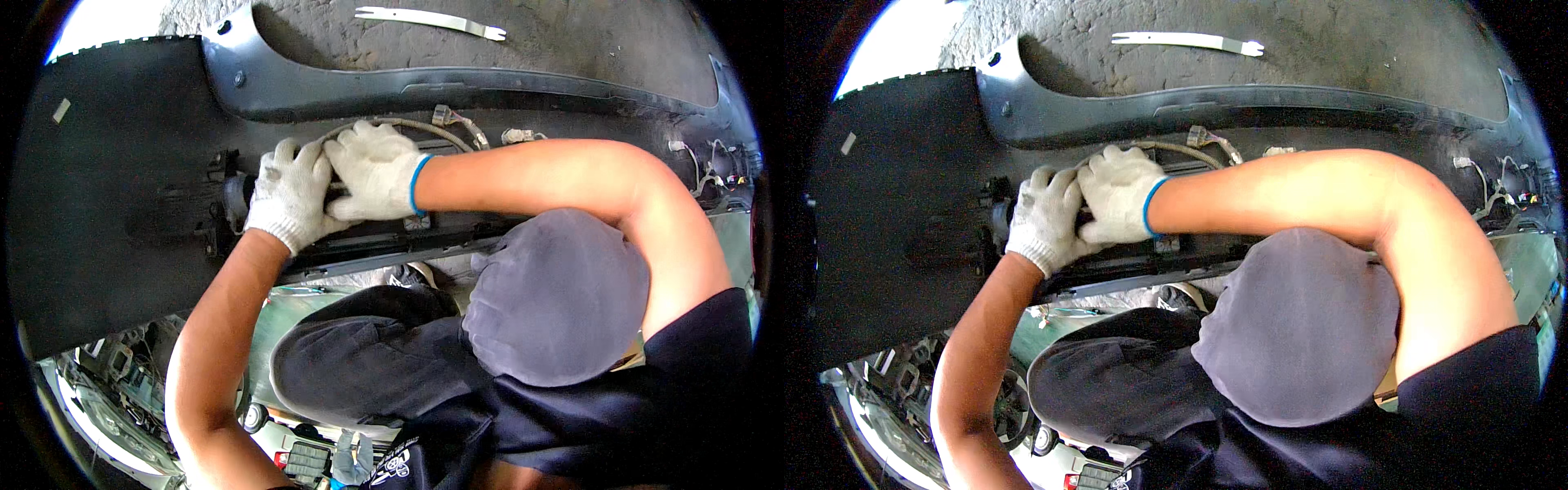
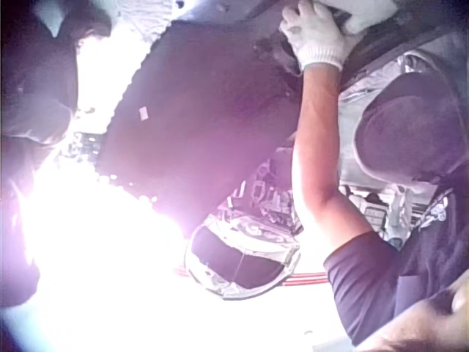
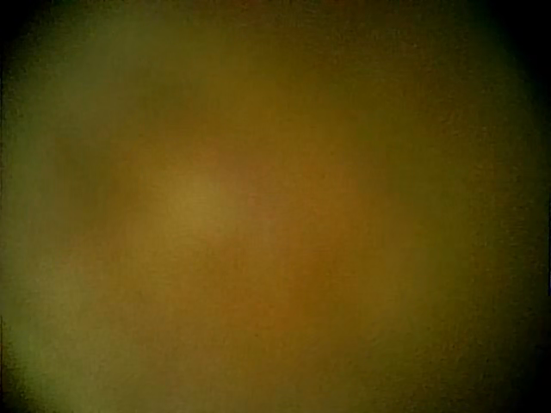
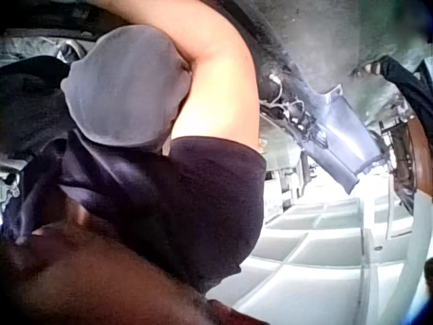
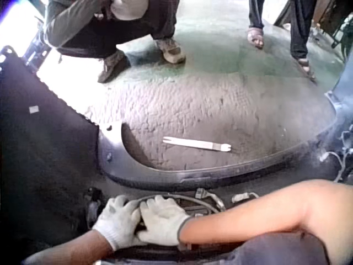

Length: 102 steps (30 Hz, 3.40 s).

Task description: The person works on the rear bumper of a white car, using a screwdriver to remove fasteners and disconnecting electrical connectors. They then lift the bumper off the vehicle and place it on the floor, where they continue to work on the internal components with assistance from another person.

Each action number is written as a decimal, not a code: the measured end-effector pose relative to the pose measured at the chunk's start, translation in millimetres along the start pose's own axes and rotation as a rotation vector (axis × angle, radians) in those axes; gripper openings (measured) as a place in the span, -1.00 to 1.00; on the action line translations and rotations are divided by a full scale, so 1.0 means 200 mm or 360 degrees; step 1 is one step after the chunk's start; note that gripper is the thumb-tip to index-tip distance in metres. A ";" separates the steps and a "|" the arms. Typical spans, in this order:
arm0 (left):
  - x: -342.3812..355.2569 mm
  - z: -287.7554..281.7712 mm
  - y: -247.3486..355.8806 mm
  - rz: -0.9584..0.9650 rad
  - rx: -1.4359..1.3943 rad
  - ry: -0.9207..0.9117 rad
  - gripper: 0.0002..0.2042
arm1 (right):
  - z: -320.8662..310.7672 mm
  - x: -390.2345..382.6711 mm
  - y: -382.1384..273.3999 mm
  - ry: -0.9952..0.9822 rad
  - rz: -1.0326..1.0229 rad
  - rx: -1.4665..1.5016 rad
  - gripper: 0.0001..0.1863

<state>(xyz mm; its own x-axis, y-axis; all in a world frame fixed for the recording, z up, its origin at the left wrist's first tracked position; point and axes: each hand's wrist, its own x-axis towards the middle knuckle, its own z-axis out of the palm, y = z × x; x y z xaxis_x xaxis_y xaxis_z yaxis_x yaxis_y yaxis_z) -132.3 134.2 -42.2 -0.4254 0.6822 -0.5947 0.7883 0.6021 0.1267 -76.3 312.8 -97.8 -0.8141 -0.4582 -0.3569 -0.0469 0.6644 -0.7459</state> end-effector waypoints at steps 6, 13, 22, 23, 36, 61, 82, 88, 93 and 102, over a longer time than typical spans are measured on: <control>0.00 -0.01 0.00 -0.0002 -0.0001 0.0012 -0.19 | 0.02 -0.05 0.07 0.0123 -0.0247 -0.0085 -0.03; 0.00 0.01 0.00 -0.0034 -0.0031 0.0024 -0.19 | 0.03 -0.03 0.08 0.0132 -0.0300 -0.0133 -0.12; 0.00 -0.02 -0.02 -0.0012 -0.0082 -0.0035 -0.17 | 0.02 -0.03 0.06 0.0130 -0.0264 -0.0113 -0.21; 0.00 -0.01 -0.02 -0.0007 -0.0083 -0.0035 -0.17 | 0.03 -0.03 0.06 0.0156 -0.0254 -0.0122 -0.21; 0.05 -0.05 0.01 -0.0067 -0.0096 -0.0177 0.02 | 0.03 0.00 0.06 0.0104 -0.0172 -0.0122 -0.18; 0.06 -0.01 0.05 -0.0153 0.0031 -0.0188 -0.04 | 0.04 0.01 0.05 0.0136 -0.0155 -0.0084 -0.22; 0.06 0.05 0.02 -0.0147 -0.0041 -0.0112 -0.09 | 0.01 0.04 0.05 -0.0108 -0.0098 -0.0076 -0.27; 0.08 0.08 0.03 -0.0083 -0.0066 -0.0087 0.02 | 0.05 0.01 0.07 0.0114 -0.0095 -0.0135 -0.24; 0.07 -0.02 0.04 -0.0093 -0.0034 -0.0266 0.09 | 0.03 0.01 0.03 -0.0008 -0.0088 -0.0215 -0.18; 0.08 -0.01 0.06 -0.0097 -0.0011 -0.0178 -0.05 | 0.04 0.02 0.06 0.0072 -0.0166 -0.0144 -0.22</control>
<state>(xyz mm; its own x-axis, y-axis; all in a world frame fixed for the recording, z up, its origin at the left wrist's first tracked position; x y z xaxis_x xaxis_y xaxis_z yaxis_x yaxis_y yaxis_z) -130.8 153.2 -48.1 -0.4201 0.5938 -0.6863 0.7593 0.6442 0.0925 -74.8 314.0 -113.4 -0.8270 -0.5021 -0.2528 -0.1830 0.6658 -0.7234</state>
